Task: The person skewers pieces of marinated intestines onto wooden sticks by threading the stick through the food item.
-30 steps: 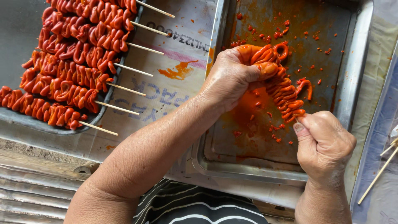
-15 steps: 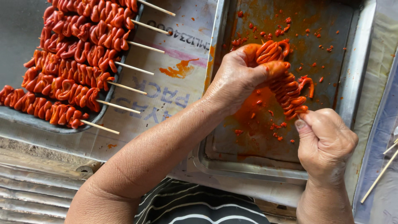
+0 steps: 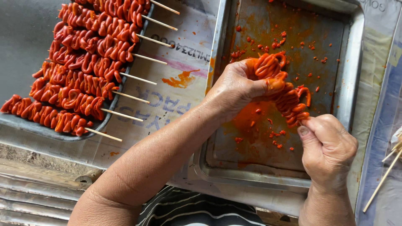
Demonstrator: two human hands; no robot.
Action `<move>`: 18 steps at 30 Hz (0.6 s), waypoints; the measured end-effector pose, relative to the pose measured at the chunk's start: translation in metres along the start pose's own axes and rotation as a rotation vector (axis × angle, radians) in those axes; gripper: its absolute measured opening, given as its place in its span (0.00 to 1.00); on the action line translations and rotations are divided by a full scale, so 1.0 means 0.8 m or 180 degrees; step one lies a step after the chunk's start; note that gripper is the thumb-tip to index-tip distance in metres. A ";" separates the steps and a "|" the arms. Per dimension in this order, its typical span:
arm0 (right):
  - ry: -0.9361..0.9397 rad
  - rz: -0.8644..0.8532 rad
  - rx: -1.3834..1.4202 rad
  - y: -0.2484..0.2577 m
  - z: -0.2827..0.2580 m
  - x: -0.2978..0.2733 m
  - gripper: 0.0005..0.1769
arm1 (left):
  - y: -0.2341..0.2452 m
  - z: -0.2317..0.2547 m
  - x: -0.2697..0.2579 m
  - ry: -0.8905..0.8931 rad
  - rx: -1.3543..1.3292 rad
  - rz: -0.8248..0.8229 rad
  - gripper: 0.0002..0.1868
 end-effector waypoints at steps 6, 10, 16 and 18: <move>-0.0582 0.0071 0.1048 0.005 0.012 -0.004 0.02 | 0.029 0.039 0.002 -0.0829 0.1444 0.1118 0.11; -0.0615 0.0025 0.1088 0.003 0.011 -0.004 0.02 | 0.010 0.042 0.005 -0.1537 0.1314 0.0208 0.22; -0.0612 -0.0008 0.1116 0.003 0.010 -0.003 0.01 | 0.011 0.021 0.015 -0.1090 0.1292 -0.0253 0.17; -0.0607 0.0004 0.1041 0.003 0.009 -0.004 0.01 | 0.012 0.019 0.016 -0.1100 0.1642 -0.0179 0.16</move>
Point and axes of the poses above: each hand's wrist, its own x-axis towards the middle knuckle, its own y-axis out of the back of the hand, z = x × y, the point moved 5 cm from there along x, towards the middle knuckle, and after that the axes turned 2 degrees about y, right-handed, at the moved point
